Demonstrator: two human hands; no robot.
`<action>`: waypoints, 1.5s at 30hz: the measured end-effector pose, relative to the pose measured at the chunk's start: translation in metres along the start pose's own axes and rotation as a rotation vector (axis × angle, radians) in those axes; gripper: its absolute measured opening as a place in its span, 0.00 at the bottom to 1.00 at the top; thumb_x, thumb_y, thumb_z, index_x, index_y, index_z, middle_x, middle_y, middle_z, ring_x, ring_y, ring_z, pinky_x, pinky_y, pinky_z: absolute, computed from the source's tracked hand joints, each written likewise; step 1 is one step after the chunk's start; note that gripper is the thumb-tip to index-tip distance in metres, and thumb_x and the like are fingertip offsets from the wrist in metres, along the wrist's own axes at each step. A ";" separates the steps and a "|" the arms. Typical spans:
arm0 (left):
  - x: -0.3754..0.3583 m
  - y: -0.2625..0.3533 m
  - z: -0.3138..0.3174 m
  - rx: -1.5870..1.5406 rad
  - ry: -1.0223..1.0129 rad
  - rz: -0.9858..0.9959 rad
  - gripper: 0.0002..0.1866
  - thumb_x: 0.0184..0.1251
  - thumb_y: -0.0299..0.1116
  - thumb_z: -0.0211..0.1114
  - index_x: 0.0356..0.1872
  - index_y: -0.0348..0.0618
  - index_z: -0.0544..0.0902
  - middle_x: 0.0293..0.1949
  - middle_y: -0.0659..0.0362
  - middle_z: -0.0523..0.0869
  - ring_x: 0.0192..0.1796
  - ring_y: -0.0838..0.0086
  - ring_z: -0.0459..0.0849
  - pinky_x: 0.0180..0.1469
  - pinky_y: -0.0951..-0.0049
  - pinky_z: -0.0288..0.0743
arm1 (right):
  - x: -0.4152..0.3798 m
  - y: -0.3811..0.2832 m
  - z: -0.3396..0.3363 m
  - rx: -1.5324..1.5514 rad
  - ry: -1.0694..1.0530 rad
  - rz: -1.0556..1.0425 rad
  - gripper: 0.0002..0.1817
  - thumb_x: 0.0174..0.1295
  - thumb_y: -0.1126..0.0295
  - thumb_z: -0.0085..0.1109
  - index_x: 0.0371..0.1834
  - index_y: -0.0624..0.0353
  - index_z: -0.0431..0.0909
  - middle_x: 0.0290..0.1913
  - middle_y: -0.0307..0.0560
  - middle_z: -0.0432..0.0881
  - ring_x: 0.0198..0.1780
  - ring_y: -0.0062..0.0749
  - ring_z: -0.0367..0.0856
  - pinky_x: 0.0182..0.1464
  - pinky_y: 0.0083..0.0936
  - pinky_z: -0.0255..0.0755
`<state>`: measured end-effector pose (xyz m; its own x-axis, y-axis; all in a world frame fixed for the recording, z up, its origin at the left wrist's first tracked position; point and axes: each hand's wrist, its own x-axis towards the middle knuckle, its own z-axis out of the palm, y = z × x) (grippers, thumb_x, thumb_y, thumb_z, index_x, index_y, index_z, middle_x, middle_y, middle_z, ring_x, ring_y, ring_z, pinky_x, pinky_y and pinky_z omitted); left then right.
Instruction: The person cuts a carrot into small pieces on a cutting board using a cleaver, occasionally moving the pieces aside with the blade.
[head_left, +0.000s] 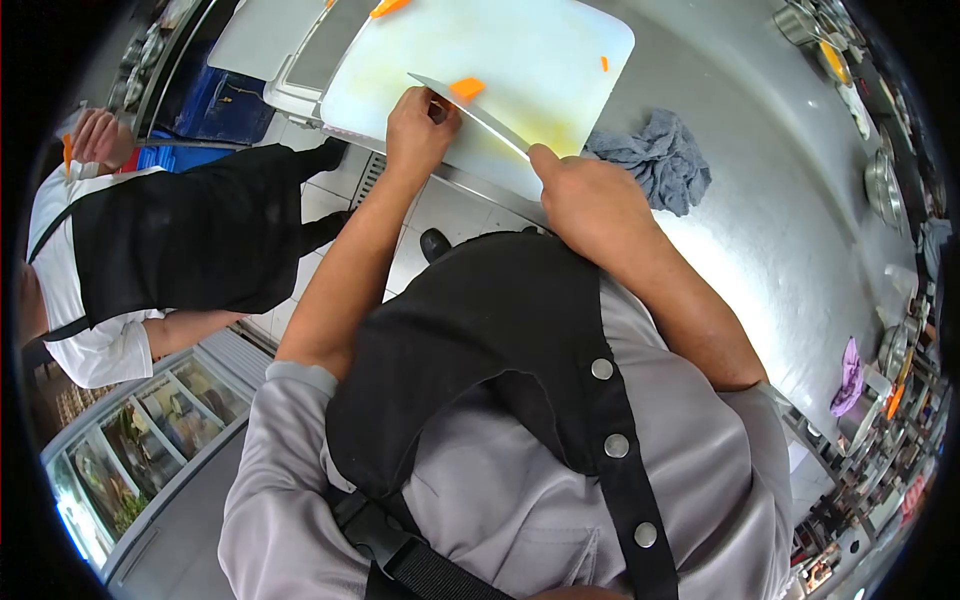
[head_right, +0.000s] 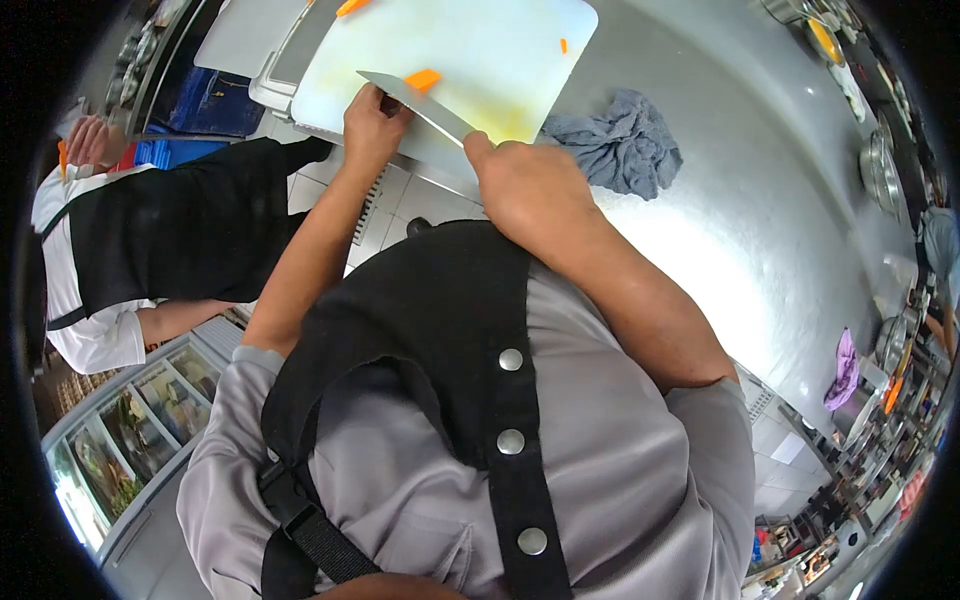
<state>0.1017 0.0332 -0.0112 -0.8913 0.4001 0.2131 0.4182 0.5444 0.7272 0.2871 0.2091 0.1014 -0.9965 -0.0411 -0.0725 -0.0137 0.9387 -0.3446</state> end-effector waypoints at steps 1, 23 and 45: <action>0.000 0.000 0.000 -0.002 -0.003 0.006 0.12 0.58 0.29 0.73 0.40 0.34 0.84 0.38 0.49 0.85 0.38 0.59 0.87 0.45 0.62 0.80 | 0.000 -0.001 -0.001 0.006 -0.011 -0.001 0.10 0.64 0.75 0.53 0.47 0.65 0.74 0.27 0.62 0.85 0.32 0.57 0.88 0.35 0.50 0.79; 0.003 -0.006 0.000 0.100 0.021 0.160 0.16 0.61 0.27 0.73 0.50 0.34 0.85 0.37 0.53 0.85 0.34 0.68 0.85 0.41 0.69 0.82 | 0.031 0.009 -0.017 0.185 -0.165 0.099 0.10 0.63 0.77 0.51 0.46 0.70 0.74 0.35 0.70 0.86 0.40 0.65 0.86 0.44 0.54 0.78; 0.002 -0.010 -0.001 0.004 -0.007 0.147 0.17 0.61 0.22 0.73 0.52 0.33 0.85 0.36 0.56 0.83 0.32 0.77 0.82 0.38 0.77 0.80 | 0.067 0.030 -0.008 0.593 -0.292 0.198 0.08 0.71 0.72 0.45 0.41 0.68 0.66 0.23 0.50 0.76 0.19 0.35 0.77 0.28 0.37 0.74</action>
<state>0.0955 0.0282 -0.0172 -0.8193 0.4808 0.3124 0.5448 0.4826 0.6858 0.2191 0.2374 0.0938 -0.9116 -0.0573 -0.4072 0.2962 0.5953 -0.7469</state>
